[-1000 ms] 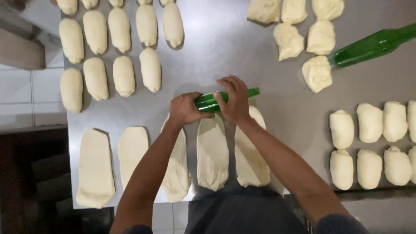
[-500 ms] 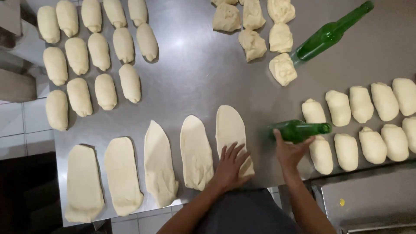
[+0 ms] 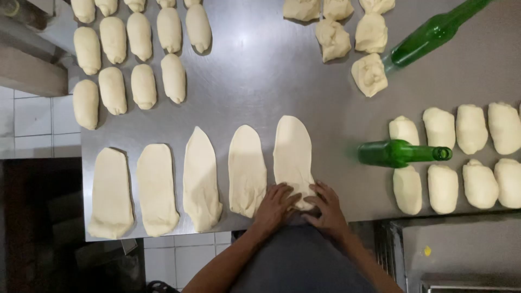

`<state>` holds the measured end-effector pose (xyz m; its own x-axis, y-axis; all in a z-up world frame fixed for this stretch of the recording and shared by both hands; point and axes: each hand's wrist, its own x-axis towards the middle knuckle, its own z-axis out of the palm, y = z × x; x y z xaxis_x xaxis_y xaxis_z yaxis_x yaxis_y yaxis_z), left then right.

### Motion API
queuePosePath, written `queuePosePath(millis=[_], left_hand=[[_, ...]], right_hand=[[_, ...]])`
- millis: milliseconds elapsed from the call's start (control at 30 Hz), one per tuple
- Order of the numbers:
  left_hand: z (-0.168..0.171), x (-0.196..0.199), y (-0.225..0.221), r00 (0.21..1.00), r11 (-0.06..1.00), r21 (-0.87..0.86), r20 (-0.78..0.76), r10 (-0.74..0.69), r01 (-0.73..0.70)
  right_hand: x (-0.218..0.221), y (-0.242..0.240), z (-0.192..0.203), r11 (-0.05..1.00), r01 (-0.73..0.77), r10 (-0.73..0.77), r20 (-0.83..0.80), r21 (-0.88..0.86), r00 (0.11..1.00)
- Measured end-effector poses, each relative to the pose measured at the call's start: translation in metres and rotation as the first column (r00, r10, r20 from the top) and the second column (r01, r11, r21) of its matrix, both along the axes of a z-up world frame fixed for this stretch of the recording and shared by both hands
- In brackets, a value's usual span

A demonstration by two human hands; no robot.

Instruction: Rolling out and shaping bread dough into rolls on a commercial workbench.

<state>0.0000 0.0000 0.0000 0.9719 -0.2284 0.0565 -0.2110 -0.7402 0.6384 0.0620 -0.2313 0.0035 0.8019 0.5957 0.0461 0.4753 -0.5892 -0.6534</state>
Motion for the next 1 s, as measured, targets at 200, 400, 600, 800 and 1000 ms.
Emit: queuePosePath(millis=[200,400,600,800,1000], left_hand=[[-0.002,0.005,-0.002,0.96,0.915,-0.293,-0.109,0.257,-0.278],[0.016,0.003,-0.016,0.98,0.99,-0.055,0.148,0.135,-0.128],[-0.022,0.04,-0.028,0.935,0.951,-0.013,0.176,0.307,-0.309],[-0.024,0.024,-0.021,0.92,0.93,-0.132,0.153,0.361,-0.343],[-0.07,0.015,-0.028,0.896,0.928,0.192,0.381,0.228,-0.318]], right_hand=[[0.023,0.004,-0.015,0.983,0.057,-0.041,-0.097,0.176,0.994],[0.014,0.035,0.005,0.994,-0.036,0.014,0.202,0.104,0.979],[0.045,0.057,-0.019,0.998,0.025,-0.038,0.213,0.063,0.976],[0.038,0.035,-0.042,0.97,0.065,-0.087,0.086,0.234,0.992],[0.057,0.015,-0.143,0.988,-0.147,0.116,0.397,0.047,0.911]])
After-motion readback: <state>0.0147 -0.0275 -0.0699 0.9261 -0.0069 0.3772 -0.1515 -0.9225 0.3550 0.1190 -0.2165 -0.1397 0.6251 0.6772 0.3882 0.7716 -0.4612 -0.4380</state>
